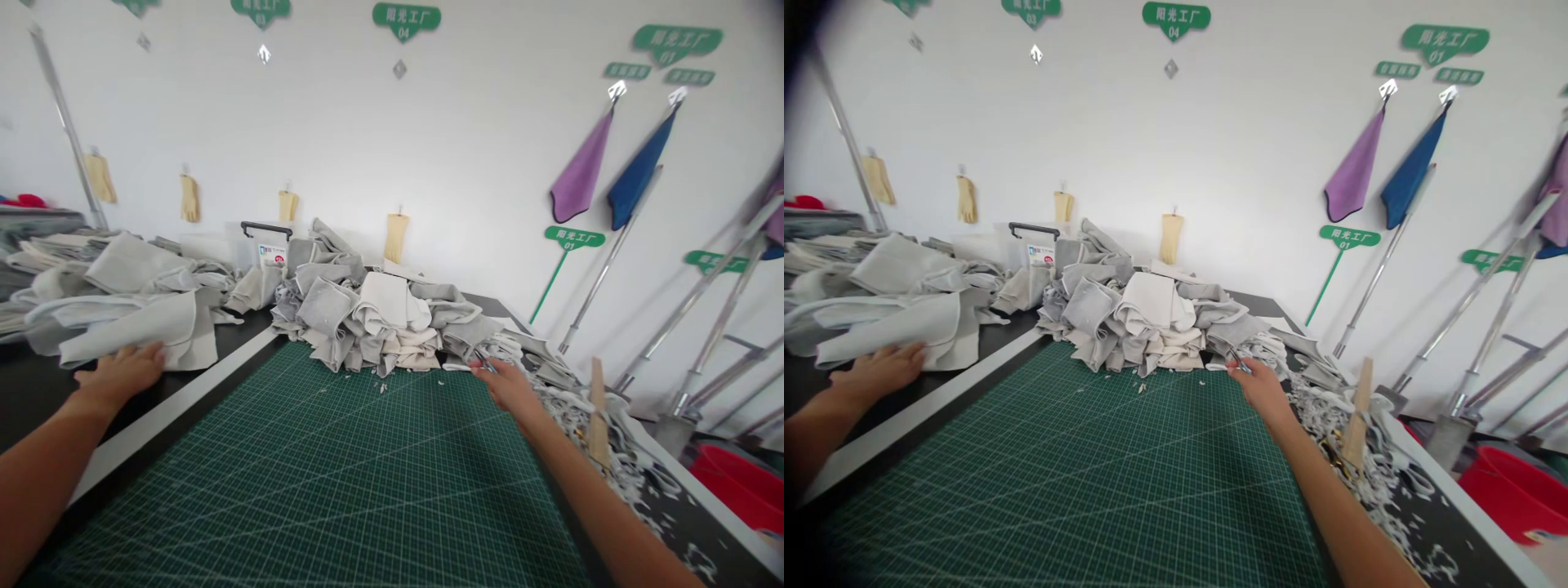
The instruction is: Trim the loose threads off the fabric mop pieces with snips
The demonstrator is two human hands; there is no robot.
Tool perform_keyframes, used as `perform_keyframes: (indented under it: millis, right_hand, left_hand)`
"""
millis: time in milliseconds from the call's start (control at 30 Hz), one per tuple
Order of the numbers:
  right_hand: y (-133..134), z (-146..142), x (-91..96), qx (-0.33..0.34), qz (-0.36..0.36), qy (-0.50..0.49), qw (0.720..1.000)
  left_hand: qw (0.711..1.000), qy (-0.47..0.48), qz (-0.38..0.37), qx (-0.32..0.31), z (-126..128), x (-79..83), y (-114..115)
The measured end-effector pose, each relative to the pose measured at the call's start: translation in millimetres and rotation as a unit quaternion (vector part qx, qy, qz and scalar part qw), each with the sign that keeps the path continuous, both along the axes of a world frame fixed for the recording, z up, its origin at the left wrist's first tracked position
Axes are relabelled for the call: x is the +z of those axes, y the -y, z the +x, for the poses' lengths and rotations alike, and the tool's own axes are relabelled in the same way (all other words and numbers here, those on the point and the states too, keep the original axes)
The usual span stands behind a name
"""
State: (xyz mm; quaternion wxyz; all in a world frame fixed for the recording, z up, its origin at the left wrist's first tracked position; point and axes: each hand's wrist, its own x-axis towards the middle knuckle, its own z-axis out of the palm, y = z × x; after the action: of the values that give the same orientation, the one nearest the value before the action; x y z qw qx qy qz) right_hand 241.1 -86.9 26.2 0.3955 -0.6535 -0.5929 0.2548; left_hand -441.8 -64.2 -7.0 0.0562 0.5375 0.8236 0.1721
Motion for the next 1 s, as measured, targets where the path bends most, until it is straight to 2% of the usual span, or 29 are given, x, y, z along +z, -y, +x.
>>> perform_keyframes:
  millis: [100, 167, 233, 333, 433, 533, 667, 733, 800, 933, 1000]
  right_hand:
    - [-26.6, -2.0, 2.8, -0.049, 0.065, 0.133, 0.988]
    - [-42.7, -4.8, 3.0, -0.079, 0.081, 0.189, 0.975]
    - [-56.1, -8.5, 1.3, -0.102, 0.078, 0.222, 0.967]
    - [-70.7, -14.9, -2.4, -0.139, 0.058, 0.287, 0.946]
    - [-79.1, -21.3, -4.3, -0.162, 0.04, 0.348, 0.922]
    - [-81.3, -25.9, -3.6, -0.163, 0.044, 0.371, 0.913]
    - [-78.9, -26.9, 6.5, -0.163, 0.053, 0.383, 0.908]
    - [-77.8, -25.7, 20.3, -0.18, 0.072, 0.384, 0.903]
    - [-76.7, -23.7, 42.2, -0.216, 0.119, 0.375, 0.894]
    - [-66.3, -17.2, 107.4, -0.254, 0.262, 0.301, 0.881]
    - [-52.2, -14.3, 141.7, -0.227, 0.338, 0.254, 0.878]
  left_hand:
    - [0.993, -0.004, -0.058, 0.106, 10.9, 4.1, -6.5]
    - [0.99, -0.007, -0.073, 0.123, 30.4, 7.5, -9.4]
    - [0.992, -0.035, -0.049, 0.11, 56.2, 11.1, -10.8]
    - [0.994, -0.087, 0.049, 0.051, 97.9, 18.7, -10.6]
    - [0.983, -0.117, 0.133, 0.036, 132.2, 27.8, -9.3]
    - [0.975, -0.136, 0.173, 0.018, 151.0, 34.6, -7.6]
    - [0.975, -0.138, 0.177, 0.004, 155.4, 38.2, -5.5]
    - [0.975, -0.134, 0.177, -0.001, 154.3, 39.0, -5.1]
    - [0.975, -0.131, 0.179, -0.005, 154.2, 40.3, -5.4]
    - [0.972, -0.128, 0.198, -0.022, 159.4, 46.3, -6.9]
    - [0.969, -0.112, 0.215, -0.048, 165.7, 51.4, -7.1]
